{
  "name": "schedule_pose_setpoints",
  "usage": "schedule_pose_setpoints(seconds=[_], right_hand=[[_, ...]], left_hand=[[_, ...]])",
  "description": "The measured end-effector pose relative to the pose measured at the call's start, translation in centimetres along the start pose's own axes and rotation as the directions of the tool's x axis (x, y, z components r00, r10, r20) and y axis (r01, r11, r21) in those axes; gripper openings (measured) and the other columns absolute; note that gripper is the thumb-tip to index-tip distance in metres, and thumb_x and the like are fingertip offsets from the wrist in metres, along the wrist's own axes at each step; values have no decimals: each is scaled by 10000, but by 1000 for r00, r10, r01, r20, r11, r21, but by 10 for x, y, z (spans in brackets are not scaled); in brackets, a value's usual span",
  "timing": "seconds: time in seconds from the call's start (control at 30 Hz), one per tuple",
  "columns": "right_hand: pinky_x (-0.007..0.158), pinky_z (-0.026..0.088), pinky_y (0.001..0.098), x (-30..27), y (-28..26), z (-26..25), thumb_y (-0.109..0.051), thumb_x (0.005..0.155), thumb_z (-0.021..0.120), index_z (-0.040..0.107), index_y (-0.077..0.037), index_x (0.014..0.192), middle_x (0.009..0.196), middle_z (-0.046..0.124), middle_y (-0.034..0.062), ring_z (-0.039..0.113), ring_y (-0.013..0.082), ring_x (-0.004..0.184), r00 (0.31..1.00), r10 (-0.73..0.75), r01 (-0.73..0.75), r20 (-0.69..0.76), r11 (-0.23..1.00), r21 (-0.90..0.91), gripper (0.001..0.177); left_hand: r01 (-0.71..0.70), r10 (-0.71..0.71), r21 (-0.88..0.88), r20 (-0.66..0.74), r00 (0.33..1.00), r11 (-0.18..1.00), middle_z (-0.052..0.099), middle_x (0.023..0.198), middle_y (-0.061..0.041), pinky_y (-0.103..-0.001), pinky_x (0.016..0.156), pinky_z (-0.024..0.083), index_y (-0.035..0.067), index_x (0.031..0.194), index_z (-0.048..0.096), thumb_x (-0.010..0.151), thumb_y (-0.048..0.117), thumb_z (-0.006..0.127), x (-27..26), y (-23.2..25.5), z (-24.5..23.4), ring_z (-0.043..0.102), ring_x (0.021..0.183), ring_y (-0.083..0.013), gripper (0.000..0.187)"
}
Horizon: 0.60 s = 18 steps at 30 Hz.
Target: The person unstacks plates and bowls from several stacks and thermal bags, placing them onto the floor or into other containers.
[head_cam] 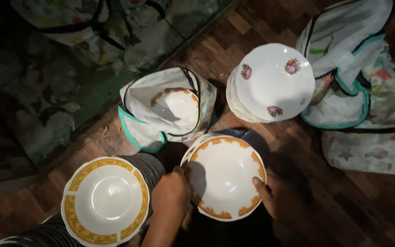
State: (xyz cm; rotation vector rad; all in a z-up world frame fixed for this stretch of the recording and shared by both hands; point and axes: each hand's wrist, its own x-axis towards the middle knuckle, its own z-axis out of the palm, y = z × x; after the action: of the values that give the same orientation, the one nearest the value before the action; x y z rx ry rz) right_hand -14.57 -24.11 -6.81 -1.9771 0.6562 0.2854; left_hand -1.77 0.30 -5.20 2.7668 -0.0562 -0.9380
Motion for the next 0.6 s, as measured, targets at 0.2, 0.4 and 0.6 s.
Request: schedule_pose_setpoints(seconds=[0.2,0.4,0.6], right_hand=[[660,601,373,9,-5,9,-375,906,662,771,-104,1011,802,787,119,776,260,703,998,47,-58,-40,939,-338,311],[638,609,377,11,-21,10,-375,903,659,775,-110,1035,809,787,119,787,246,684,999,41,-28,27,932,-363,318],[613,585,401,13,-3,20,-367,862,689,763,-73,958,779,766,158,764,282,661,998,-27,5,-54,929,-369,318]], left_hand=[[20,-24,125,25,999,992,743,946,-230,-509,760,607,61,1001,672,985,244,504,5,0,-4,749,881,-403,249],[-10,22,155,-75,997,988,747,886,-209,-502,719,611,90,892,731,976,221,517,18,0,0,756,825,-391,265],[-58,81,229,-92,992,972,752,839,-171,-468,685,627,120,848,766,949,153,545,24,-3,9,769,788,-352,245]])
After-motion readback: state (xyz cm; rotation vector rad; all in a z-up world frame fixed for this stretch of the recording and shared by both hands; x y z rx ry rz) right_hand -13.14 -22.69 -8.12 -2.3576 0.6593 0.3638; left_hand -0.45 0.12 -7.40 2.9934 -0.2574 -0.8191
